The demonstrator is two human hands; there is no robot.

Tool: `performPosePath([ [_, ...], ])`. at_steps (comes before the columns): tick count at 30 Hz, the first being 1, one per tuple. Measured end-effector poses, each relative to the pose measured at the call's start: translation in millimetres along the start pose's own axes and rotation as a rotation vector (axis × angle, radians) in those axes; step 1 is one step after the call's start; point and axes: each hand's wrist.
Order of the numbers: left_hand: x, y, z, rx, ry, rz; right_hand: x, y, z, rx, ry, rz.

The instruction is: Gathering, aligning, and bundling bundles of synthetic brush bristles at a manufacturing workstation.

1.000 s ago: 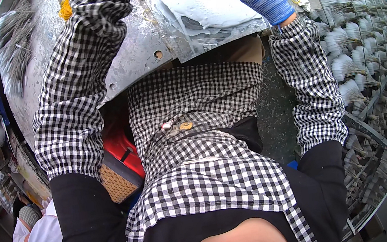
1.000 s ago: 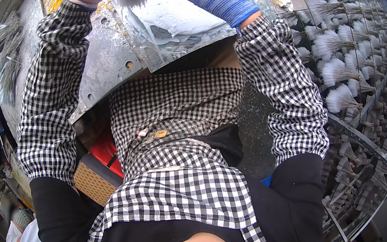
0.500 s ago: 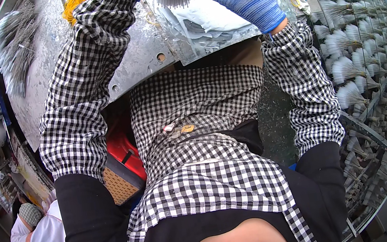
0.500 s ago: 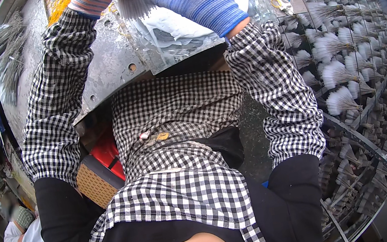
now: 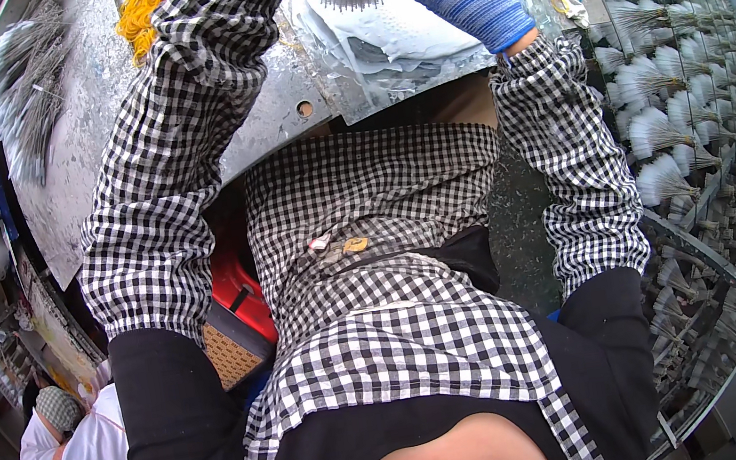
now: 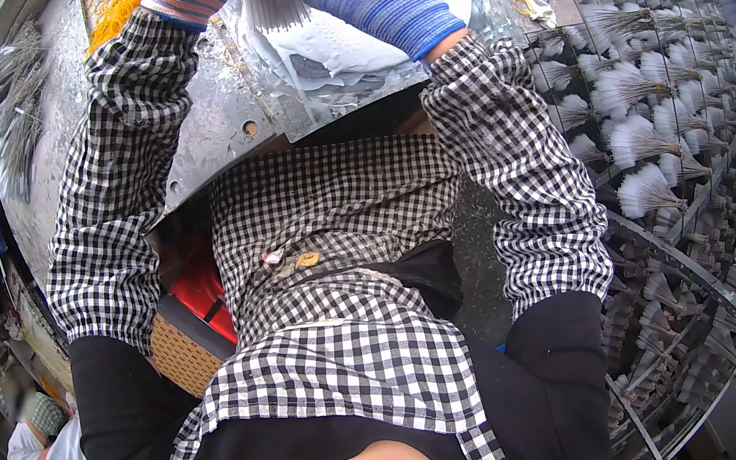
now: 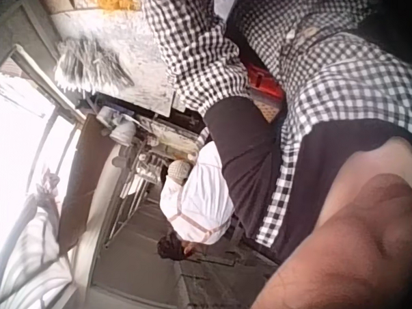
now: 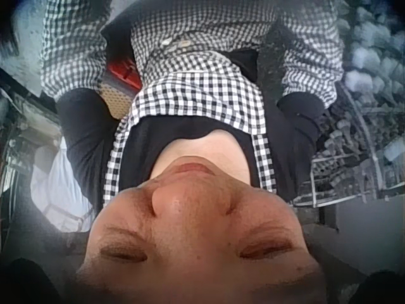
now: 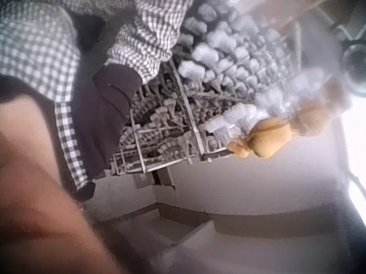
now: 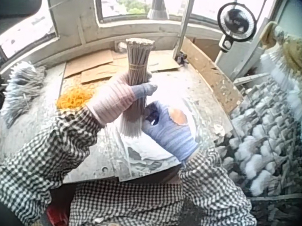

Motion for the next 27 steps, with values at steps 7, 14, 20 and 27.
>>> performPosePath([
  [7,-1,11,7,0.325,0.266,0.12,-1,-4,-26,0.089,0.052,0.132],
  [14,-4,26,6,0.764,0.726,0.217,-13,20,-68,-0.126,-0.224,0.034],
  [20,-9,30,23,0.572,0.606,0.291,-21,27,-73,-0.418,-0.144,0.191],
  [27,-16,29,15,0.742,0.758,0.204,-19,29,-70,-0.492,-0.058,0.296],
])
Point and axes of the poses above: each hand's wrist, its own x-axis towards the middle knuckle, its own y-axis out of the palm, z = x × y, and after that the axes turned 1 degree about -z, right-handed
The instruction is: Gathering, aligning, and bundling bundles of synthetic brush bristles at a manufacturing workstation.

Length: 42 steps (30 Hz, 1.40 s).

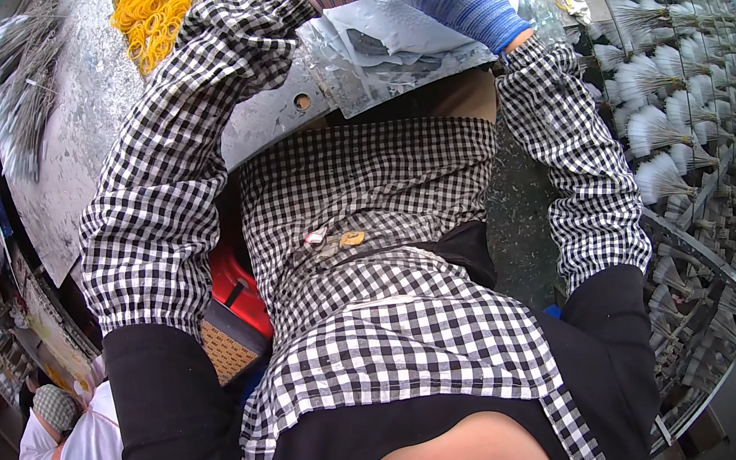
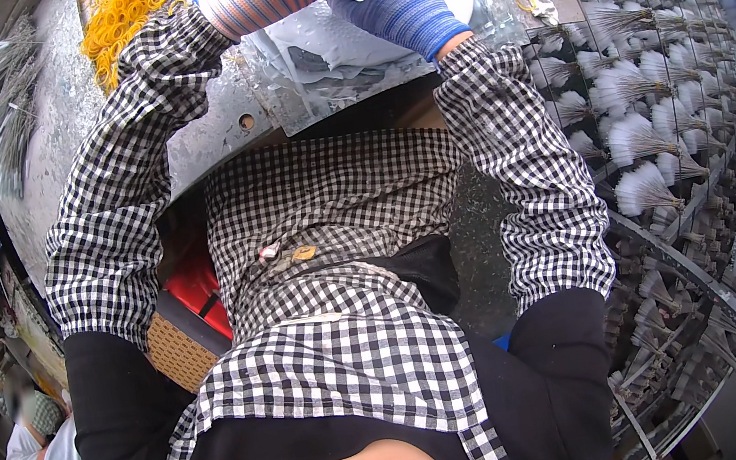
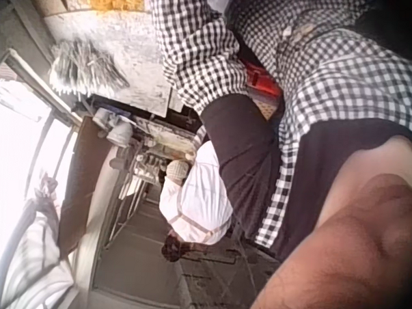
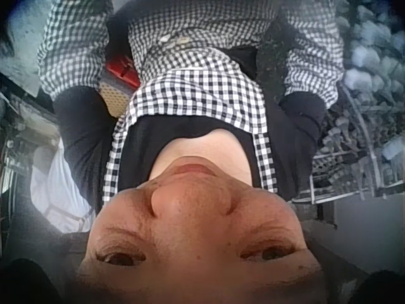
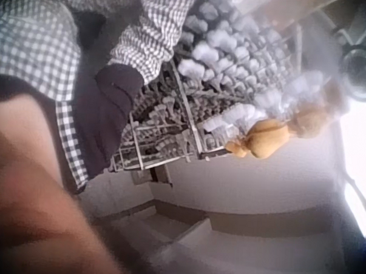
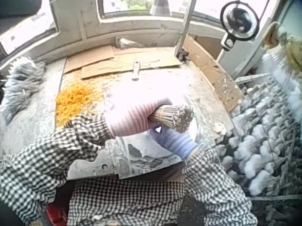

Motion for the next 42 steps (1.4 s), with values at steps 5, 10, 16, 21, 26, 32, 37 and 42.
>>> performPosePath([
  [5,-1,-4,6,-0.036,-0.045,0.033,4,5,-1,0.019,-0.082,-0.09],
  [10,-9,-1,14,-0.057,-0.088,-0.008,-1,7,6,0.034,-0.224,-0.329],
  [16,-75,-62,-27,-0.746,-0.773,-0.691,-37,-92,59,0.593,0.003,-0.465],
  [21,-145,-124,-92,-1.4,-0.923,-1.143,-83,-106,107,1.25,0.124,-0.446],
  [26,-220,-126,-102,-1.435,-0.926,-1.381,-86,-77,145,1.215,-0.063,-0.261],
  [32,-235,-128,-114,-1.441,-0.874,-1.526,-80,-72,171,1.165,-0.19,-0.14],
  [37,-244,-129,-115,-1.375,-0.933,-1.597,-77,-75,176,1.144,-0.204,-0.127],
  [42,-244,-130,-114,-1.324,-1.02,-1.695,-77,-73,175,1.135,-0.226,-0.133],
])
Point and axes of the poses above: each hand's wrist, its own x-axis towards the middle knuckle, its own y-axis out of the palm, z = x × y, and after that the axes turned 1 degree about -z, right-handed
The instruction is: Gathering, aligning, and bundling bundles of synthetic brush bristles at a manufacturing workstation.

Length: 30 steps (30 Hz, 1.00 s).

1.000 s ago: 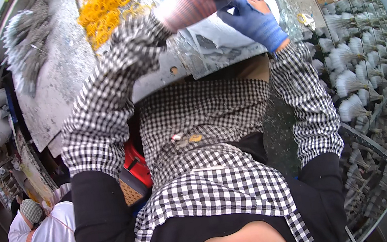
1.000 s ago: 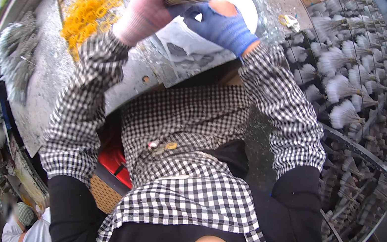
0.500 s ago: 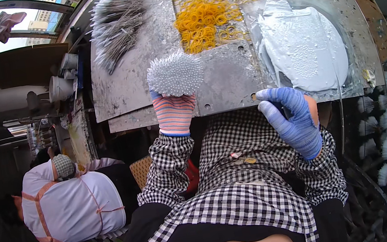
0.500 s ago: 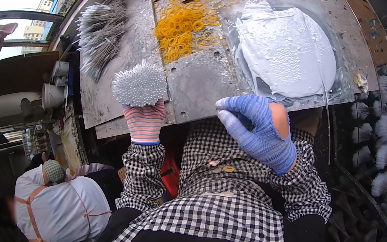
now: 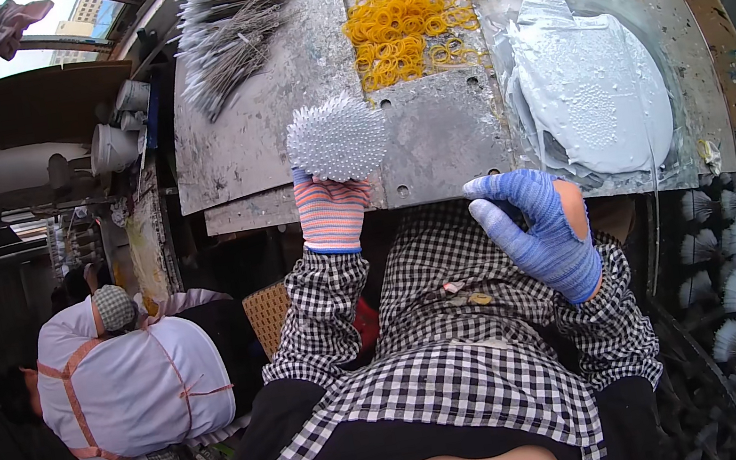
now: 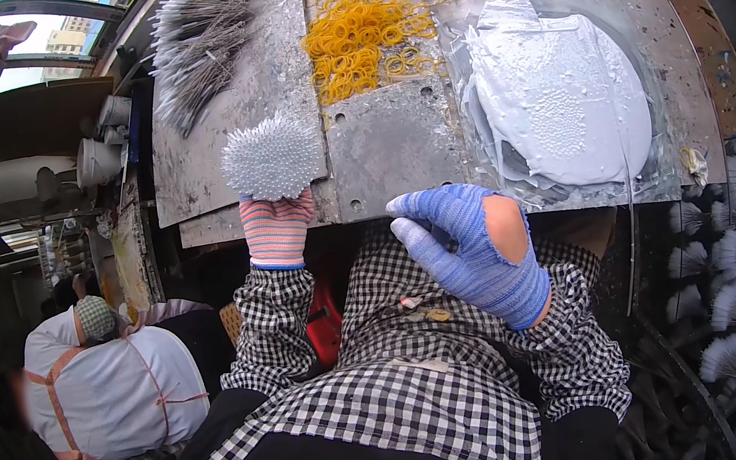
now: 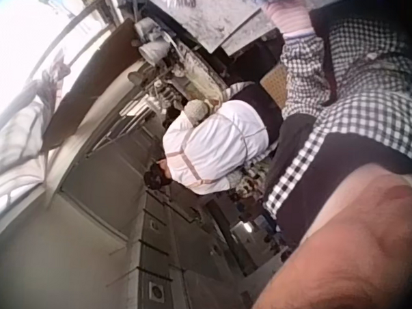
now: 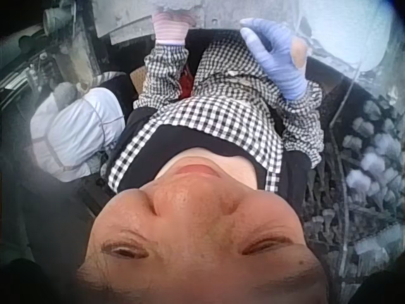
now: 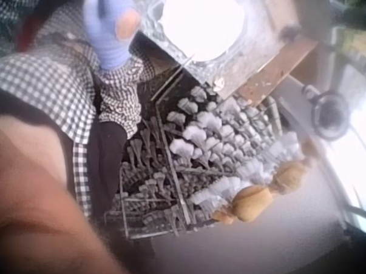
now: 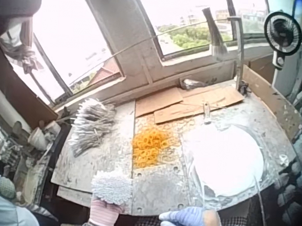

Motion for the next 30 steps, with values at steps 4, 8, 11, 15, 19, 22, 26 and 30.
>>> performPosePath([
  [4,-2,1,-1,0.034,0.063,-0.046,0,0,0,-0.008,0.003,0.012],
  [8,-2,-1,-5,0.003,0.065,-0.06,-1,1,-1,-0.006,0.013,0.032],
  [11,-3,3,-5,0.042,0.097,-0.09,-1,1,-3,-0.016,-0.004,0.022],
  [15,-2,2,-7,0.098,0.117,-0.104,0,2,-2,-0.001,0.017,0.027],
  [19,-4,12,-9,0.081,0.124,-0.115,2,2,0,0.013,0.04,0.043],
  [22,-10,18,-10,0.102,0.116,-0.042,4,2,-1,-0.001,0.034,0.048],
  [26,-15,26,-11,0.04,0.049,0.161,13,-2,13,-0.058,0.028,0.101],
  [30,-24,37,-16,0.088,0.056,0.235,30,-4,27,-0.096,-0.07,0.04],
])
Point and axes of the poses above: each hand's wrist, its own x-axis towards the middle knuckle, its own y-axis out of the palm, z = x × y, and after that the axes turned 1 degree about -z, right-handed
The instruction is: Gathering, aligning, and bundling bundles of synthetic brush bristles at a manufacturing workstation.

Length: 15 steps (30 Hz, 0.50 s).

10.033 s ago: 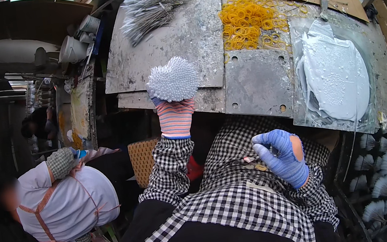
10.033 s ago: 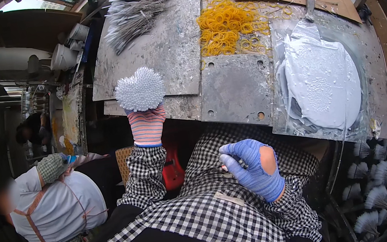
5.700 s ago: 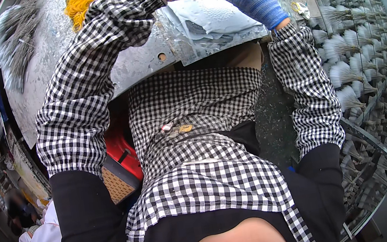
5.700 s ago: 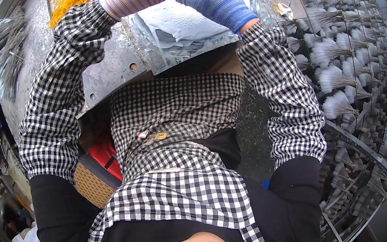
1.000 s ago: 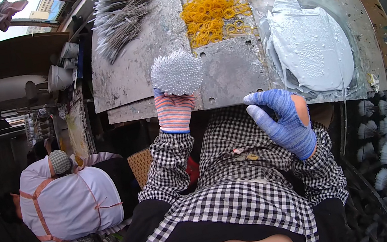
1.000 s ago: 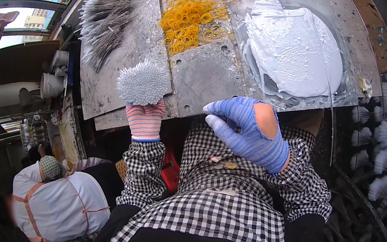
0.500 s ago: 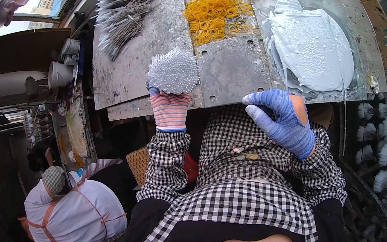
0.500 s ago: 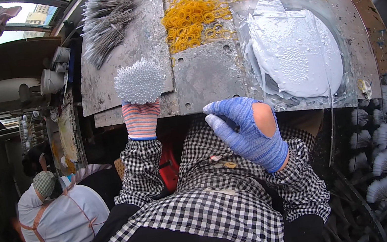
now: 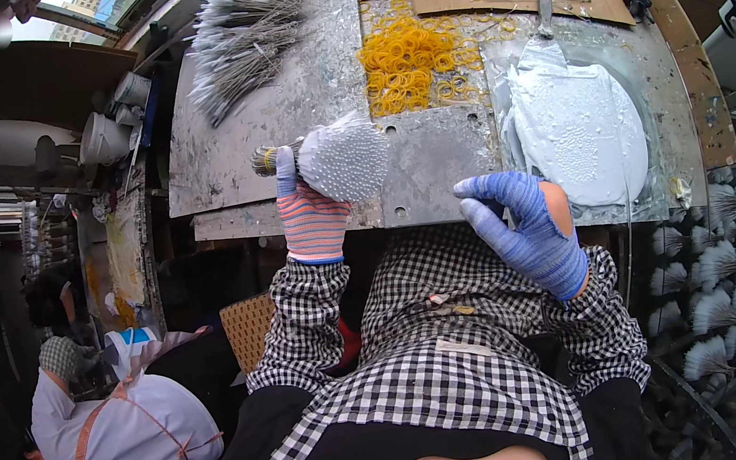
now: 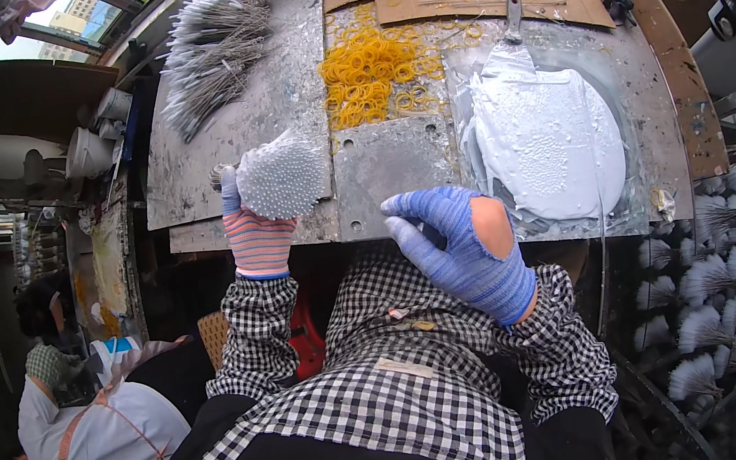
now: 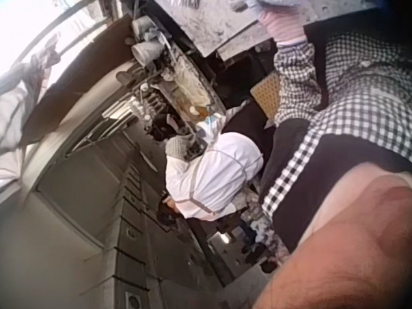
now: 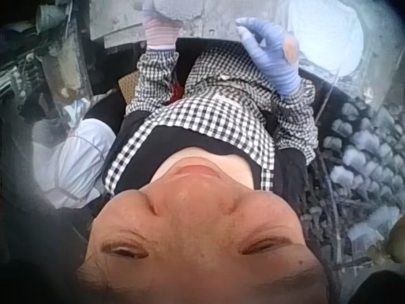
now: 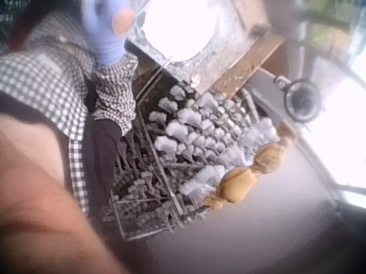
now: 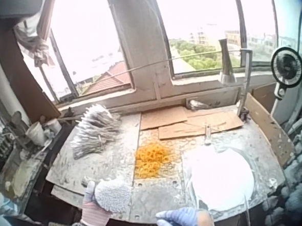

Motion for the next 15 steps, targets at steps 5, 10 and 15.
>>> performPosePath([
  [5,8,9,4,0.011,-0.027,-0.012,50,1,9,0.146,-0.044,-0.053],
  [10,9,29,8,0.383,-0.043,0.151,89,19,-2,-0.044,-0.095,0.262],
  [15,11,44,11,0.613,-0.073,0.243,82,32,-25,-0.094,-0.137,0.354],
])
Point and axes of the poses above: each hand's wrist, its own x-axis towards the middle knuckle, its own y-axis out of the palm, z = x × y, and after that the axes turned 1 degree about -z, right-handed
